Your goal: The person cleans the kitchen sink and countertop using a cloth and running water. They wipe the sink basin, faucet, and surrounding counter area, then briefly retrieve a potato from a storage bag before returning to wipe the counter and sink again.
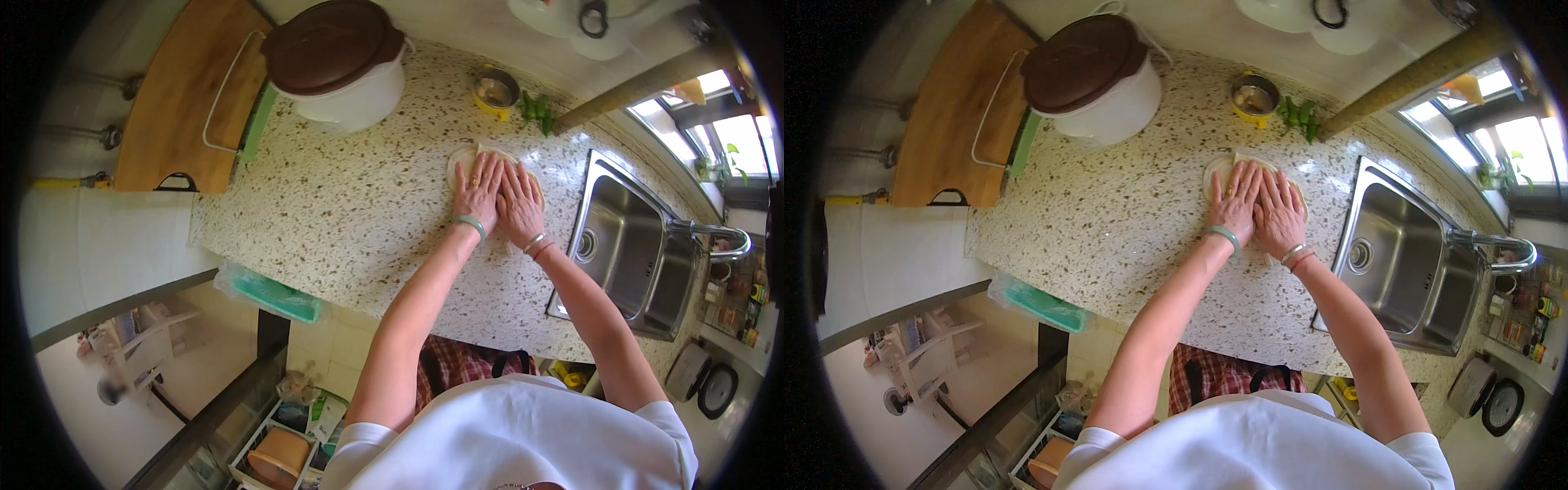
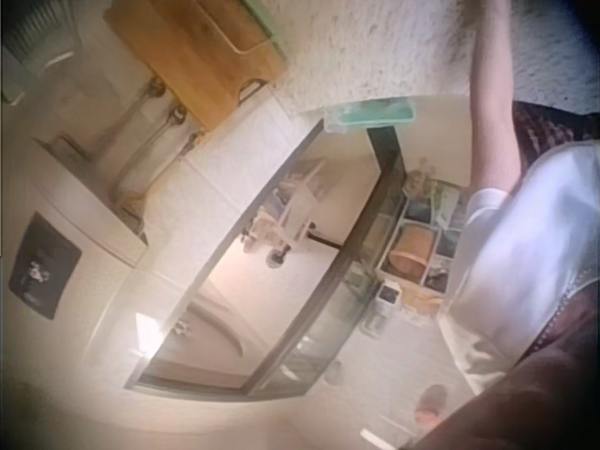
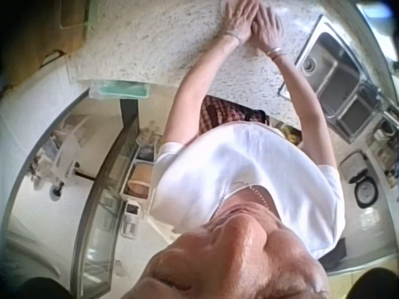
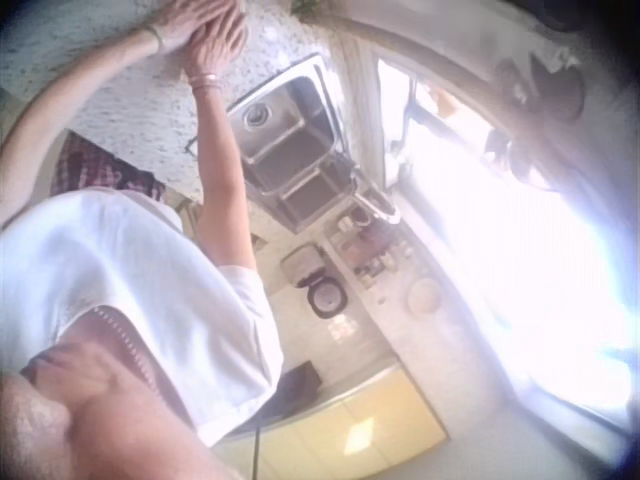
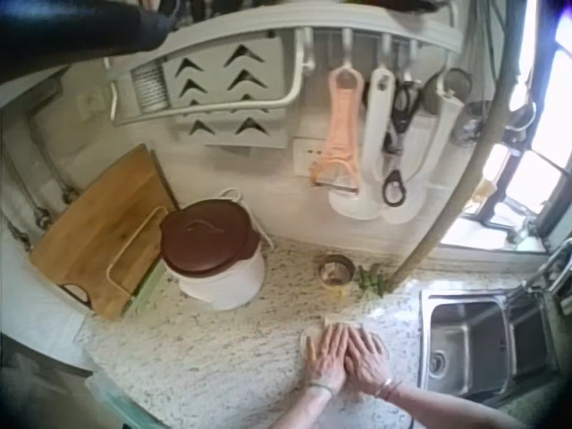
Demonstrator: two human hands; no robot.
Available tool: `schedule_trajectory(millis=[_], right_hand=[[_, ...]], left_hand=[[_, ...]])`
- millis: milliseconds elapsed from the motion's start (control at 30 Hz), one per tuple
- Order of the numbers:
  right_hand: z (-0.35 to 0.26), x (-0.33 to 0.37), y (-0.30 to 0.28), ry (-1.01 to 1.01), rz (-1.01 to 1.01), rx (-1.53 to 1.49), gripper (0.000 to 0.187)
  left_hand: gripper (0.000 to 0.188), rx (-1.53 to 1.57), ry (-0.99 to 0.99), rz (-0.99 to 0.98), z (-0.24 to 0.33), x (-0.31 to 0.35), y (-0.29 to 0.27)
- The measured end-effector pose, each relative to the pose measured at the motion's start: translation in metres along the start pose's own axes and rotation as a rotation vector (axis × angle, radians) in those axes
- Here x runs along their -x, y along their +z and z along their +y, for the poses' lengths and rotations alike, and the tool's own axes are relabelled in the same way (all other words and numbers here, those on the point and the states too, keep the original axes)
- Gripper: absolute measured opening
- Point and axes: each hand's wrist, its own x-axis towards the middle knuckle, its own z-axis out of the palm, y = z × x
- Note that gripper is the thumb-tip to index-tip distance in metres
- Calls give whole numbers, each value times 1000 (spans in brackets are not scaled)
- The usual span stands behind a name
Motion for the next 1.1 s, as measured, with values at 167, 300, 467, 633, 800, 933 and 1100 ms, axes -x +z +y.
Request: schedule_trajectory(millis=[167, 300, 467, 633, 800, 933, 1100], right_hand=[[-62, -3, 6, 35, -58, 15, 58], [-121, -33, 20, -73, -73, 18, 59], [-226, -74, 53, -242, -74, 22, 59], [-336, -106, 73, -448, -126, -51, 55], [-445, -136, 95, -677, -211, -85, 55], [-492, -159, 117, -792, -213, 18, 56], [-485, -166, 119, -825, -239, -57, 54]], left_hand=[[63, -30, 13, 75, -44, 35, 5], [64, 56, -79, 97, -110, 64, -1], [69, 144, -228, 139, -215, 122, -11], [71, 169, -441, 136, -305, 192, -21], [66, 142, -681, 159, -386, 260, -27], [64, 76, -809, 145, -428, 277, -24], [66, 83, -914, 115, -419, 266, -18]])
